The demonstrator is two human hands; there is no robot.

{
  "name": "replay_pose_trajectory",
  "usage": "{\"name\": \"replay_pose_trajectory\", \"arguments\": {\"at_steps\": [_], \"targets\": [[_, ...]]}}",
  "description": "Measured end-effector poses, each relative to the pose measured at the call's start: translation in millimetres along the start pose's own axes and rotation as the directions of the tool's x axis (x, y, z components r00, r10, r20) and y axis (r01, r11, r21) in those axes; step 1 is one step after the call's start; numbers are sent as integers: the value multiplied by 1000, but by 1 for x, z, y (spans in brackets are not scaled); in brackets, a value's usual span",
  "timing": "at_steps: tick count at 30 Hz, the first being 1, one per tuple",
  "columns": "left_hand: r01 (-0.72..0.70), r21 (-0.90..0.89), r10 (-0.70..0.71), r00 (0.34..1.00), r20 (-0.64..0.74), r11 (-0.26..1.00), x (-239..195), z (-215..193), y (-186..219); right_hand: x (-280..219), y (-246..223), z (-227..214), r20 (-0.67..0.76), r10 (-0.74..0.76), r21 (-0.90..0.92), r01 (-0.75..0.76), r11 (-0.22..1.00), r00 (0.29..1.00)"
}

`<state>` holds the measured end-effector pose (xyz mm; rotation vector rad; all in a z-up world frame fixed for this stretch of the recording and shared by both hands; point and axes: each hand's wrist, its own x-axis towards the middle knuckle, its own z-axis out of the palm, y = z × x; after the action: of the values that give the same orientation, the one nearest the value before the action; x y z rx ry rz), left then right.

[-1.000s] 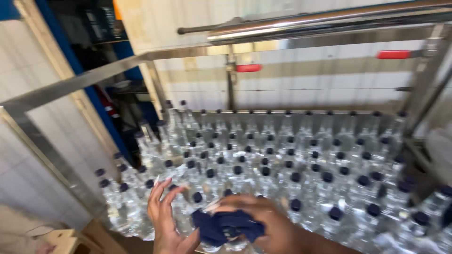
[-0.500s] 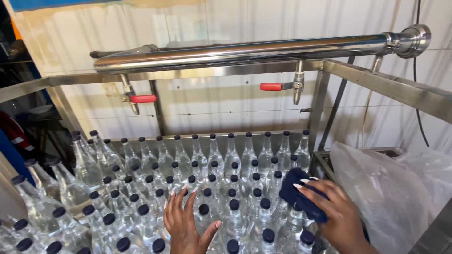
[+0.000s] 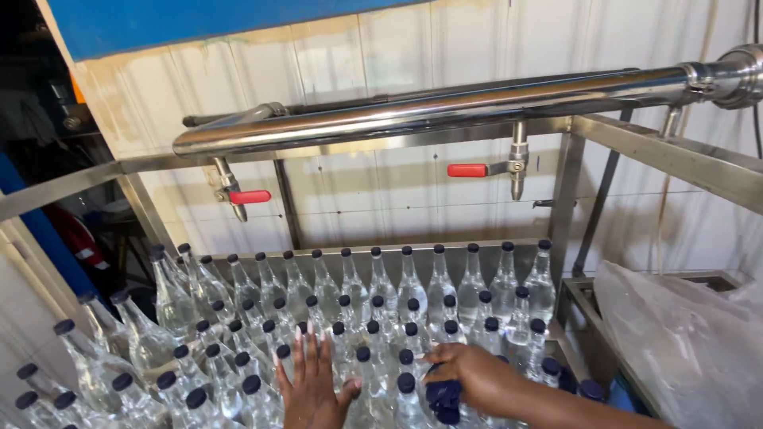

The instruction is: Filling glass bottles with water from a tap and applying labels to the bottle necks

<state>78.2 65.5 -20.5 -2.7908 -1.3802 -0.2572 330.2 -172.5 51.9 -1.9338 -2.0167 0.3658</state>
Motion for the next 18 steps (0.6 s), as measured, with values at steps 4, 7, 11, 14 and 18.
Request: {"name": "replay_pose_trajectory", "arguments": {"at_steps": [4, 7, 11, 14, 18], "targets": [[36, 399, 294, 617, -731, 916, 27, 77, -20, 24, -28, -16, -369, 141, 320, -17, 947, 919], [-63, 327, 304, 568, -765, 943, 20, 65, -13, 48, -16, 18, -340, 42, 328, 77, 941, 940], [-130, 318, 327, 622, -712, 939, 13, 63, -1, 42, 6, -28, -385, -176, 301, 303, 904, 906], [-180, 302, 350, 573, -741, 936, 23, 109, 16, 32, 99, -30, -203, 30, 516, 81, 853, 979], [-159, 392, 422, 310, -852, 906, 5, 67, 39, 13, 93, -25, 200, -27, 157, -5, 988, 979]]}}
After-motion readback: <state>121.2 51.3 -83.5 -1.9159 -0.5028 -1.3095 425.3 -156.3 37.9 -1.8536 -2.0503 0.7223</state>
